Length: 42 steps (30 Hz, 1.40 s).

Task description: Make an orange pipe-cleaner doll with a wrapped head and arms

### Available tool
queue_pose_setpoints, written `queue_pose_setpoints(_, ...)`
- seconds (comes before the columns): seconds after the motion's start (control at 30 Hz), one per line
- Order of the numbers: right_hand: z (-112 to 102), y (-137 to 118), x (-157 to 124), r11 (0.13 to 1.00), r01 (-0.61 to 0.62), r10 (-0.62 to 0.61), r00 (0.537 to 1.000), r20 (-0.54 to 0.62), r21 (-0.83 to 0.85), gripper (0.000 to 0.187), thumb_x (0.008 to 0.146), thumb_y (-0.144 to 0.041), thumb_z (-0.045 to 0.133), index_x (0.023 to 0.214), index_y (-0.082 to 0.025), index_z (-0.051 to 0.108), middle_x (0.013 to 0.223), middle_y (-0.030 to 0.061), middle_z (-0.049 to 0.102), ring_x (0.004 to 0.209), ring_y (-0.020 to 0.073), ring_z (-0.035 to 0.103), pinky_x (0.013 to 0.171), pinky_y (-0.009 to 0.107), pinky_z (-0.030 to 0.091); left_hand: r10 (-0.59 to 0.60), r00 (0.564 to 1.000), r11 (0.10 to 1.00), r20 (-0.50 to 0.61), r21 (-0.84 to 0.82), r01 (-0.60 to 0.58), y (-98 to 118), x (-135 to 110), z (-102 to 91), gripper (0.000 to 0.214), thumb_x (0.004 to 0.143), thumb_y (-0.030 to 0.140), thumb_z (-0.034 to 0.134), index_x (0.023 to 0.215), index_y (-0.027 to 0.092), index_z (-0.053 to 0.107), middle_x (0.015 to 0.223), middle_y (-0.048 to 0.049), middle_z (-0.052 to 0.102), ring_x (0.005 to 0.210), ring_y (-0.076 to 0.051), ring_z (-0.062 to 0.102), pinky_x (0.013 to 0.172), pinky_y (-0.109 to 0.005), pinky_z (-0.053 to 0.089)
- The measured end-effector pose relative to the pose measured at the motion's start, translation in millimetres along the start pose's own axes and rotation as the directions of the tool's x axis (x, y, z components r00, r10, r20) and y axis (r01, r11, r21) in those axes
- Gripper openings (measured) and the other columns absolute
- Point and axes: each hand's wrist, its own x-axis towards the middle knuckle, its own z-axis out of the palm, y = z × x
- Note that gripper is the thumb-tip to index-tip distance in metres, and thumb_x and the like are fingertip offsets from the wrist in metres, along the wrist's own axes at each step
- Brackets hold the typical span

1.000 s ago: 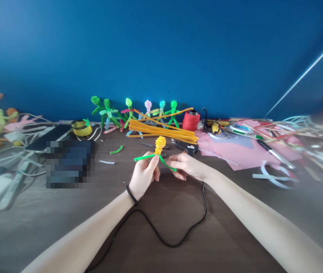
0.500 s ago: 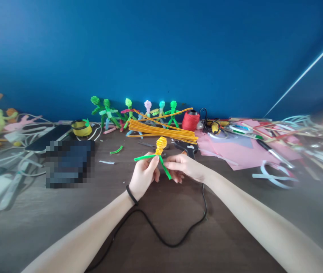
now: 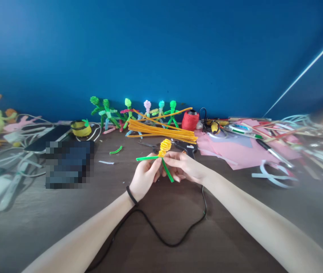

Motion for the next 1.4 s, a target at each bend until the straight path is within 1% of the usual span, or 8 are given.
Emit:
queue_pose_setpoints(0.1,0,-2,-2,0.999,-0.009,0.008,1.0,0.027,0.049,0.023,0.075,-0.036,0.058,0.078,-0.015,0.047,0.06,0.0003,0.062,0.032,0.0028,0.043,0.03,0.014,0.024,-0.016,0.999,0.999,0.043,-0.03,0.017,0,-1,1.1,0.027,0.077,0.037,0.045,0.059,0.017,0.044,0.034,0.0086,0.035,0.03,-0.004,0.026,0.034,-0.018,0.018)
queue_pose_setpoints(0.23,0,-1,-1,0.996,0.012,-0.015,0.999,0.03,0.088,0.021,0.074,-0.032,0.06,0.076,-0.014,0.049,0.059,-0.0006,0.06,0.033,0.001,0.04,0.032,0.014,0.026,-0.046,0.998,0.997,0.05,-0.054,0.048,-4,0,1.2,0.029,0.077,0.04,0.045,0.059,0.017,0.043,0.035,0.0091,0.031,0.031,-0.003,0.023,0.034,-0.019,0.015)
queue_pose_setpoints(0.53,4,-1,-2,0.992,0.128,-0.128,0.991,-0.033,-0.009,0.015,0.077,-0.026,0.056,0.073,-0.012,0.052,0.057,-0.0021,0.058,0.031,-0.0005,0.037,0.031,0.013,0.025,-0.017,0.998,0.999,0.06,-0.027,0.019,-12,1,-0.6,0.03,0.08,0.041,0.041,0.061,0.018,0.04,0.041,0.008,0.032,0.036,-0.004,0.026,0.036,-0.019,0.019)
queue_pose_setpoints(0.77,4,1,0,0.99,0.139,-0.138,0.989,-0.045,0.009,0.014,0.076,-0.025,0.056,0.072,-0.013,0.05,0.055,-0.002,0.059,0.03,0.0012,0.04,0.029,0.012,0.029,0.008,0.999,0.999,0.053,-0.034,-0.006,-9,-1,-0.1,0.028,0.081,0.037,0.042,0.061,0.017,0.042,0.043,0.0065,0.039,0.036,-0.004,0.03,0.037,-0.018,0.024)
queue_pose_setpoints(0.9,6,1,1,0.989,0.144,-0.143,0.989,-0.045,0.018,0.015,0.075,-0.026,0.056,0.072,-0.013,0.049,0.053,-0.0028,0.058,0.03,0.0025,0.043,0.028,0.013,0.031,-0.024,0.998,0.998,0.062,-0.06,0.028,-9,-2,-0.3,0.029,0.081,0.039,0.04,0.063,0.017,0.044,0.038,0.0081,0.036,0.03,-0.004,0.028,0.031,-0.018,0.021)
queue_pose_setpoints(1.0,6,1,0,0.989,0.147,-0.147,0.988,-0.047,0.003,0.015,0.075,-0.026,0.056,0.072,-0.013,0.049,0.053,-0.0035,0.058,0.029,0.0027,0.044,0.027,0.012,0.031,-0.036,0.996,0.997,0.087,-0.07,0.042,-10,-2,-0.7,0.028,0.081,0.039,0.039,0.064,0.017,0.044,0.038,0.0078,0.038,0.029,-0.004,0.032,0.031,-0.017,0.024)
queue_pose_setpoints(1.17,6,4,1,0.988,0.144,-0.147,0.987,-0.057,-0.052,0.015,0.076,-0.027,0.054,0.071,-0.014,0.048,0.053,-0.0034,0.058,0.029,0.0028,0.044,0.026,0.012,0.03,-0.053,0.998,0.992,0.039,-0.11,0.057,-7,-3,0.9,0.026,0.077,0.039,0.044,0.063,0.017,0.043,0.048,0.0051,0.048,0.033,-0.005,0.041,0.032,-0.017,0.031)
queue_pose_setpoints(1.4,6,5,1,0.986,0.148,-0.153,0.987,-0.05,-0.082,0.015,0.075,-0.027,0.053,0.073,-0.014,0.047,0.052,-0.0033,0.058,0.029,0.003,0.044,0.026,0.012,0.029,-0.045,0.999,0.995,0.014,-0.093,0.046,-6,-5,0.7,0.024,0.075,0.038,0.046,0.064,0.017,0.043,0.048,0.0051,0.049,0.033,-0.005,0.041,0.032,-0.017,0.031)
